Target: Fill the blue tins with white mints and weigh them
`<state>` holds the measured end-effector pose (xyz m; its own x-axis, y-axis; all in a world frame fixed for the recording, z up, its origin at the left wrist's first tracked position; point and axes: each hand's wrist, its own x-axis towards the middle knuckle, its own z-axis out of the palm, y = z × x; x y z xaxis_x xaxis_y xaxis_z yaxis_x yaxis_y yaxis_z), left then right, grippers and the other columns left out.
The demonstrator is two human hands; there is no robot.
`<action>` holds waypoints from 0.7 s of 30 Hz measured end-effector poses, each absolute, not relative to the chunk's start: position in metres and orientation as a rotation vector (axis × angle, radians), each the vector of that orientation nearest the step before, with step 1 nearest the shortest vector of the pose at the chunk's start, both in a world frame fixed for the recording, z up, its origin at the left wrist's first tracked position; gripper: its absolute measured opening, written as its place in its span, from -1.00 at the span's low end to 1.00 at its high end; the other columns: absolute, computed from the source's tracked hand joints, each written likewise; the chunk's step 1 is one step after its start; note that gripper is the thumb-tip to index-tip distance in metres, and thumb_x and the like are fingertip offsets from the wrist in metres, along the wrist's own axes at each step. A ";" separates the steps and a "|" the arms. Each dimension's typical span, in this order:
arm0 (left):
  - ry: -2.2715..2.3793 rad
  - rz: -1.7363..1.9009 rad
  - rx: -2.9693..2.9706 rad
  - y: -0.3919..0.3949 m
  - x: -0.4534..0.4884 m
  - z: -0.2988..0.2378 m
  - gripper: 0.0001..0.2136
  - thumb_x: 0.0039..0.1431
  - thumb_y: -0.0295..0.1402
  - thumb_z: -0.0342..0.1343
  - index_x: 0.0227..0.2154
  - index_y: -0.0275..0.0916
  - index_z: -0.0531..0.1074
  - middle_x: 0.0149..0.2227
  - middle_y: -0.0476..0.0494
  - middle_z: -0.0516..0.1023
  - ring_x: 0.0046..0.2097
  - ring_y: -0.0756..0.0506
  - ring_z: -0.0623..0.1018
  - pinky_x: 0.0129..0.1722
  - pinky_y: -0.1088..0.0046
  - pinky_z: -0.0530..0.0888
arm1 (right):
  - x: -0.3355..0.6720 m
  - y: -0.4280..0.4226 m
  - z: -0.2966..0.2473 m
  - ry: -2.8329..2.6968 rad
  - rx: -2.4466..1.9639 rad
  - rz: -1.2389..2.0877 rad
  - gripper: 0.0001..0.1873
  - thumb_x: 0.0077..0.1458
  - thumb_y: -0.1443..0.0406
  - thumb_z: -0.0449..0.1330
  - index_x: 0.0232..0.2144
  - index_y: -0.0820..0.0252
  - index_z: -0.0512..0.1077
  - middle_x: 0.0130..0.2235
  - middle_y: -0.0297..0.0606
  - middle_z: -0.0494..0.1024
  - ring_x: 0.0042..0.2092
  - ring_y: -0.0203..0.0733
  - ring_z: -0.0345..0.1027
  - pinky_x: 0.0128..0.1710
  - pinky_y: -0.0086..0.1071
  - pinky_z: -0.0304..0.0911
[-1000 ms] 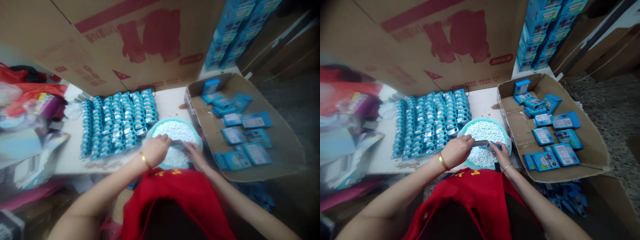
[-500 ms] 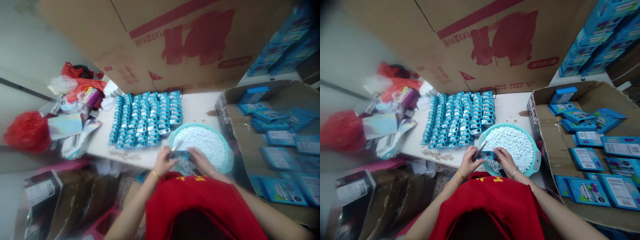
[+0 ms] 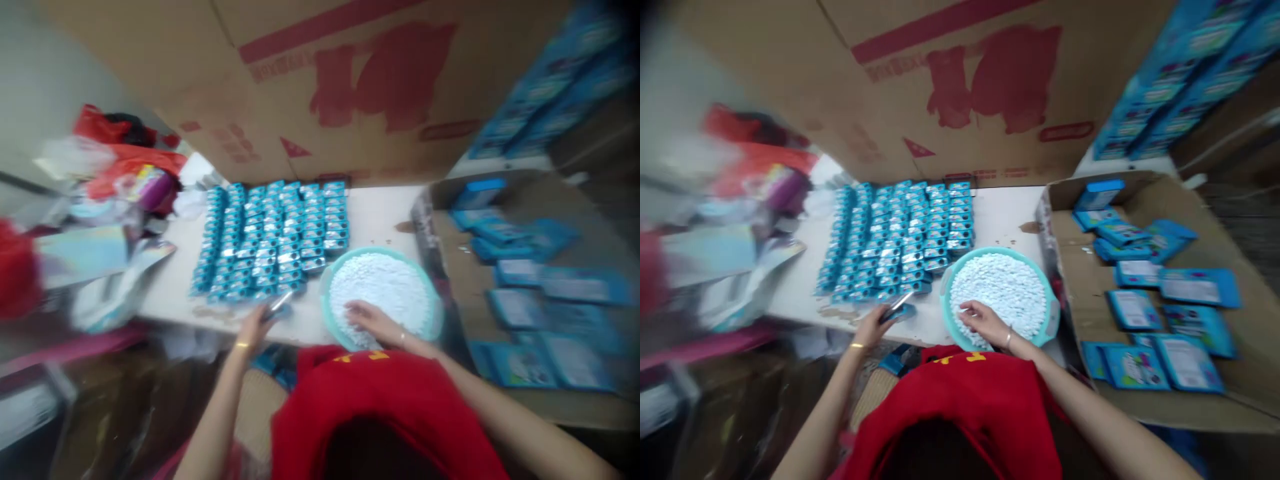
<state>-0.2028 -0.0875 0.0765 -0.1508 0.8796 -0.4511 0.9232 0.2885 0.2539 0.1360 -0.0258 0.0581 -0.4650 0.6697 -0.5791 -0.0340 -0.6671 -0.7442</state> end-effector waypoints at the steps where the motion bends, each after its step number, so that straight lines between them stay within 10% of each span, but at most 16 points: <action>1: 2.069 -0.139 1.612 -0.087 -0.214 0.066 -0.70 0.13 -0.23 0.02 -0.11 -0.26 0.35 -0.09 -0.23 0.45 -0.06 -0.18 0.46 -0.01 0.25 0.40 | 0.143 -0.025 0.061 -0.952 -1.271 2.174 -0.59 -0.22 0.03 0.33 -0.33 0.11 0.50 -0.39 -0.32 0.53 -0.39 -0.19 0.41 -0.40 -0.31 0.31; 8: 2.441 -0.028 1.693 -0.076 -0.211 0.036 -0.40 0.13 -0.01 -0.11 0.01 -0.49 0.24 -0.06 -0.49 0.35 0.06 -0.43 0.35 0.00 0.01 0.37 | 0.271 0.019 0.052 -0.872 -1.602 1.566 -0.50 -0.09 -0.09 0.19 -0.24 0.15 0.43 -0.38 -0.29 0.52 -0.36 -0.17 0.41 -0.27 -0.25 0.33; 13: 2.058 0.239 1.877 -0.054 -0.128 0.049 -0.63 0.24 -0.13 -0.17 -0.05 -0.26 0.30 -0.13 -0.26 0.44 -0.10 -0.24 0.46 -0.07 0.16 0.43 | 0.414 0.038 -0.008 -1.063 -2.377 0.715 -0.10 -0.33 -0.19 0.27 -0.07 0.36 0.35 -0.02 0.15 0.42 0.09 0.21 0.21 0.09 0.01 0.07; 17: 1.562 0.073 2.064 -0.022 -0.060 0.037 -0.74 0.26 -0.23 -0.14 -0.15 -0.24 0.35 -0.20 -0.21 0.45 -0.16 -0.15 0.48 -0.13 0.33 0.44 | 0.453 0.037 -0.057 -1.260 -2.849 0.905 0.17 -0.37 -0.04 0.37 0.19 0.43 0.05 0.10 0.29 0.29 0.13 0.34 0.17 0.07 0.07 0.09; 21: 1.622 -0.239 2.234 -0.002 -0.032 0.022 -0.77 0.26 -0.39 -0.15 -0.13 -0.25 0.36 -0.20 -0.21 0.41 -0.15 -0.16 0.46 -0.13 0.31 0.41 | 0.439 0.024 -0.068 -1.431 -2.688 0.792 0.03 -0.25 0.09 0.32 0.19 0.45 0.02 0.13 0.26 0.22 0.13 0.26 0.17 0.08 -0.02 0.13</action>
<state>-0.0317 -0.0021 0.0223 0.3238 0.8806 -0.3461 0.9429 -0.2702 0.1947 0.4394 0.0238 -0.0677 0.4596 0.7759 -0.4322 0.7780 -0.5864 -0.2253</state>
